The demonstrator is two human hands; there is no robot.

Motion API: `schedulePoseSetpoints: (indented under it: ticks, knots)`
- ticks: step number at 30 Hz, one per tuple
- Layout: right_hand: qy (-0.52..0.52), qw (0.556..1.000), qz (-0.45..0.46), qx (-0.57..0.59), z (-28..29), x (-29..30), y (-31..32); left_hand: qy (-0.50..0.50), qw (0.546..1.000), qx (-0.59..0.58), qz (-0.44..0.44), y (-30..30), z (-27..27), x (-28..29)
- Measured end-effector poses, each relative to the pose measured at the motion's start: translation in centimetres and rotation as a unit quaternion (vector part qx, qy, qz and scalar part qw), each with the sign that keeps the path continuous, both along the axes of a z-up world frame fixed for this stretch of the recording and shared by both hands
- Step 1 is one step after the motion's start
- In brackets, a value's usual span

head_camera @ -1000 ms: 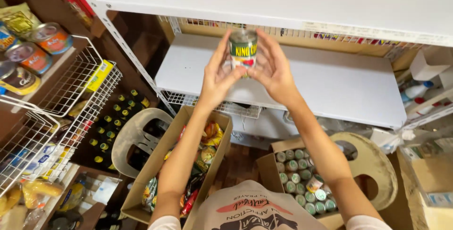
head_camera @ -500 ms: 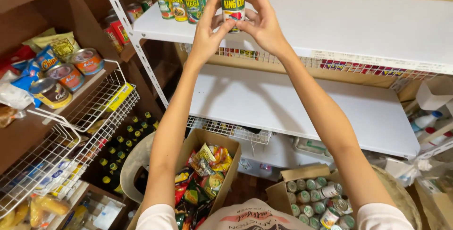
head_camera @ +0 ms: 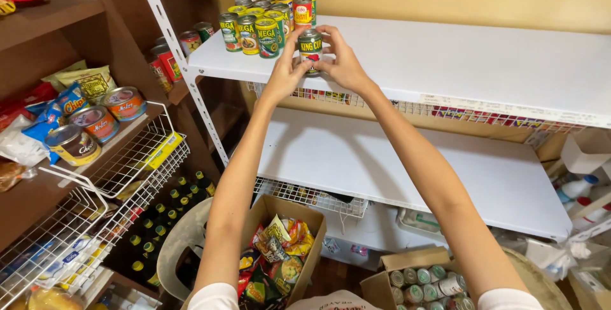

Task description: Stocking canned food items from cardboard boxes onto metal storage shelves.

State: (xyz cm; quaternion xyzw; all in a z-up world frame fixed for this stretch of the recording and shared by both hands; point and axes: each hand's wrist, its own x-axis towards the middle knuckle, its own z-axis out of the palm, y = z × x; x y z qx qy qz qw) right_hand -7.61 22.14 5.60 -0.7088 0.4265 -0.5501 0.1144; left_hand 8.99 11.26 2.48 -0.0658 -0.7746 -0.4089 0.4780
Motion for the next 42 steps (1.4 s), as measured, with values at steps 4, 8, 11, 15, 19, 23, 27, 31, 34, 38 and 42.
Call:
schedulePoseSetpoints:
  ticks: [4,8,11,15,19,23,27,31,34,38,42]
  knots:
    - [0.009,0.999,-0.033,0.029,0.1,0.1,-0.7,-0.024,0.999,-0.018,0.043,0.3,0.5,0.7]
    - [0.008,1.0,-0.01,0.013,-0.2,-0.4,-2.2,-0.069,0.992,-0.046,0.095,0.6,1.3,1.6]
    - [0.028,0.999,-0.033,0.012,0.2,-0.3,-3.3,-0.063,0.985,-0.095,0.129,-0.8,1.1,1.2]
    - [0.071,0.991,-0.106,0.032,1.0,0.2,-4.5,-0.007,0.947,-0.213,0.24,-1.2,1.6,0.9]
    - [0.079,0.99,-0.113,0.033,1.2,-0.8,-7.7,-0.011,0.916,-0.207,0.345,-1.1,3.2,0.4]
    - [0.146,0.977,-0.157,0.003,0.5,-2.8,-12.0,-0.077,0.923,-0.124,0.357,-3.8,2.6,-1.8]
    - [0.194,0.956,-0.218,0.0,0.4,-3.7,-14.6,-0.041,0.918,-0.128,0.372,-7.7,0.7,-4.5]
    - [0.167,0.953,-0.25,0.044,0.8,-3.7,-15.9,-0.101,0.917,-0.089,0.375,-8.1,1.0,-5.6]
    - [0.178,0.951,-0.252,0.024,0.5,-3.7,-16.6,-0.163,0.891,-0.093,0.414,-10.6,-0.2,-7.7]
    - [0.17,0.951,-0.255,0.034,-0.1,-3.9,-17.0,-0.19,0.868,-0.11,0.446,-10.4,-0.2,-9.0]
    - [0.169,0.95,-0.261,0.023,0.4,-3.3,-15.9,-0.184,0.862,-0.115,0.458,-9.6,-0.1,-9.2]
